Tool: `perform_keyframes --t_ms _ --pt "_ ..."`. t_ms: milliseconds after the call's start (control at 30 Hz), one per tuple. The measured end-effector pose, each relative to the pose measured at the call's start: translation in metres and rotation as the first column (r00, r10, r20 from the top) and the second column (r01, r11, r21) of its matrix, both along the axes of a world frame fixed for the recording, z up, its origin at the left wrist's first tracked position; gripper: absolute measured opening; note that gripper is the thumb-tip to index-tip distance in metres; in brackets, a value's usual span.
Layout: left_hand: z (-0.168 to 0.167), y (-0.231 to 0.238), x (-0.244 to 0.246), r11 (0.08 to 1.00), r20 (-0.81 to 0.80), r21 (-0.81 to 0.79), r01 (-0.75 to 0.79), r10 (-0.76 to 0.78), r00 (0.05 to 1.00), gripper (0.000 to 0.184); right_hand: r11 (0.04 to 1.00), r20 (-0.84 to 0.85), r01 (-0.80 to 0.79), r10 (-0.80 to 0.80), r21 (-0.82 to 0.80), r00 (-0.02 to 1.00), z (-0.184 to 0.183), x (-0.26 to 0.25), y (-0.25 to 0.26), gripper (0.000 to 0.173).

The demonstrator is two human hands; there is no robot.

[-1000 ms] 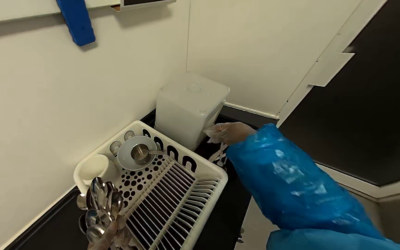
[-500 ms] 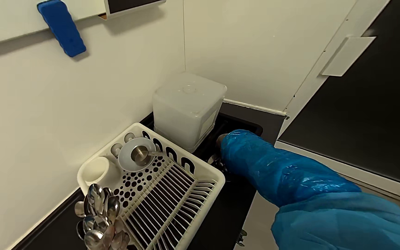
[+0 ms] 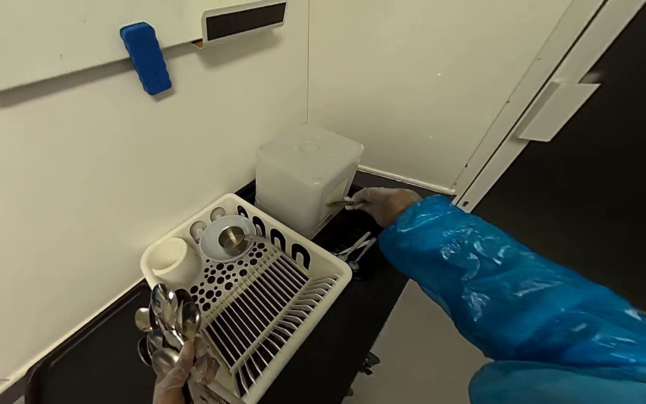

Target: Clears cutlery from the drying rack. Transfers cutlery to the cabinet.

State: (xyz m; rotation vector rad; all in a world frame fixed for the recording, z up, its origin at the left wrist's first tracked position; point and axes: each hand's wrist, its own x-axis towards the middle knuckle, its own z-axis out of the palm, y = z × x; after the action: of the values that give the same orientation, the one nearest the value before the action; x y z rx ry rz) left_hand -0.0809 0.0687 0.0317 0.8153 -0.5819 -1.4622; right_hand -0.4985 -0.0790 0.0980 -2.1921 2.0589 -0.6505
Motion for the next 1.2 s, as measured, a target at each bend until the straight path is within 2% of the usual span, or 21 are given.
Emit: perform_keyframes --t_ms 67,100,133,233,300,400,467,567,633,700,733,800,867,900,933,1000,1033,1067,1133,1167,1200 --pt "0.003 0.007 -0.013 1.000 -0.014 0.010 -0.010 0.010 1.000 0.037 0.962 0.127 -0.080 0.116 -0.259 0.985 0.018 0.025 0.032 0.021" --pt "0.005 0.009 -0.020 1.000 -0.018 0.007 -0.010 0.010 1.000 0.039 0.930 0.195 -0.122 0.199 -0.346 0.960 0.022 0.043 0.048 0.023" --pt "0.007 0.011 -0.028 1.000 -0.021 -0.002 -0.003 0.003 1.000 0.040 0.922 0.285 -0.150 0.261 -0.357 0.922 0.025 0.064 0.068 0.025" --pt "0.013 0.016 -0.051 0.999 -0.046 -0.045 0.010 -0.013 0.999 0.040 0.941 0.613 -0.325 0.311 -0.092 0.726 0.031 0.130 0.127 0.029" --pt "0.020 0.020 -0.069 0.999 -0.004 -0.017 -0.033 0.033 0.999 0.039 0.880 0.703 -0.474 0.327 0.016 0.631 0.021 0.162 0.147 0.034" --pt "0.032 0.024 -0.088 0.988 0.139 0.057 -0.146 0.137 0.981 0.029 0.865 0.647 -0.473 0.460 -0.171 0.608 -0.002 0.199 0.155 0.031" --pt "0.034 0.018 -0.093 0.981 0.163 0.029 -0.190 0.183 0.969 0.030 0.834 0.601 -0.485 0.535 -0.262 0.594 -0.006 0.204 0.149 0.030" --pt "0.019 -0.005 -0.094 0.969 0.178 -0.022 -0.247 0.247 0.953 0.028 0.785 0.643 -0.608 0.526 -0.116 0.557 0.005 0.191 0.131 0.033" --pt "-0.004 -0.026 -0.096 0.956 0.067 -0.106 -0.274 0.282 0.957 0.035 0.718 0.622 -0.694 0.572 -0.063 0.535 -0.001 0.186 0.111 0.034" --pt "0.003 -0.045 -0.117 0.945 0.083 -0.050 -0.323 0.327 0.942 0.034 0.652 0.638 -0.757 0.567 0.038 0.521 -0.005 0.179 0.089 0.038" --pt "0.016 -0.052 -0.131 0.938 0.118 0.008 -0.348 0.344 0.931 0.036 0.667 0.601 -0.745 0.590 0.015 0.539 -0.006 0.174 0.082 0.037" --pt "0.016 -0.067 -0.139 0.959 0.139 0.024 -0.284 0.278 0.951 0.031 0.659 0.483 -0.752 0.653 0.018 0.583 -0.007 0.160 0.067 0.035" --pt "0.017 -0.081 -0.151 0.958 0.202 0.026 -0.286 0.276 0.940 0.027 0.552 0.355 -0.834 0.783 -0.016 0.512 -0.005 0.132 0.047 0.032" --pt "0.014 -0.086 -0.150 0.957 0.208 0.022 -0.290 0.280 0.937 0.027 0.518 0.368 -0.855 0.802 -0.034 0.471 -0.003 0.114 0.038 0.031" --pt "0.017 -0.089 -0.150 0.959 0.200 0.027 -0.282 0.271 0.941 0.030 0.530 0.437 -0.846 0.775 -0.053 0.457 0.000 0.092 0.028 0.029" --pt "0.026 -0.096 -0.150 0.963 0.170 0.048 -0.265 0.253 0.952 0.044 0.683 0.594 -0.726 0.618 -0.080 0.515 -0.003 0.041 -0.001 0.022" --pt "0.023 -0.098 -0.143 0.966 0.152 0.041 -0.254 0.246 0.957 0.046 0.747 0.598 -0.664 0.547 -0.033 0.586 -0.003 0.015 -0.019 0.020" --pt "0.019 -0.098 -0.137 0.964 0.149 0.038 -0.264 0.256 0.955 0.044 0.784 0.508 -0.620 0.518 0.040 0.688 -0.003 -0.011 -0.038 0.021" --pt "0.017 -0.097 -0.132 0.945 0.140 0.055 -0.322 0.312 0.940 0.042 0.801 0.142 -0.505 0.486 0.322 0.862 0.000 -0.051 -0.071 0.029" --pt "0.017 -0.096 -0.132 0.934 0.136 0.066 -0.352 0.341 0.930 0.042 0.767 0.001 -0.395 0.457 0.506 0.890 -0.004 -0.060 -0.085 0.036" --pt "0.017 -0.096 -0.133 0.923 0.137 0.078 -0.377 0.364 0.921 0.043 0.726 -0.076 -0.300 0.435 0.619 0.897 -0.017 -0.063 -0.096 0.040"
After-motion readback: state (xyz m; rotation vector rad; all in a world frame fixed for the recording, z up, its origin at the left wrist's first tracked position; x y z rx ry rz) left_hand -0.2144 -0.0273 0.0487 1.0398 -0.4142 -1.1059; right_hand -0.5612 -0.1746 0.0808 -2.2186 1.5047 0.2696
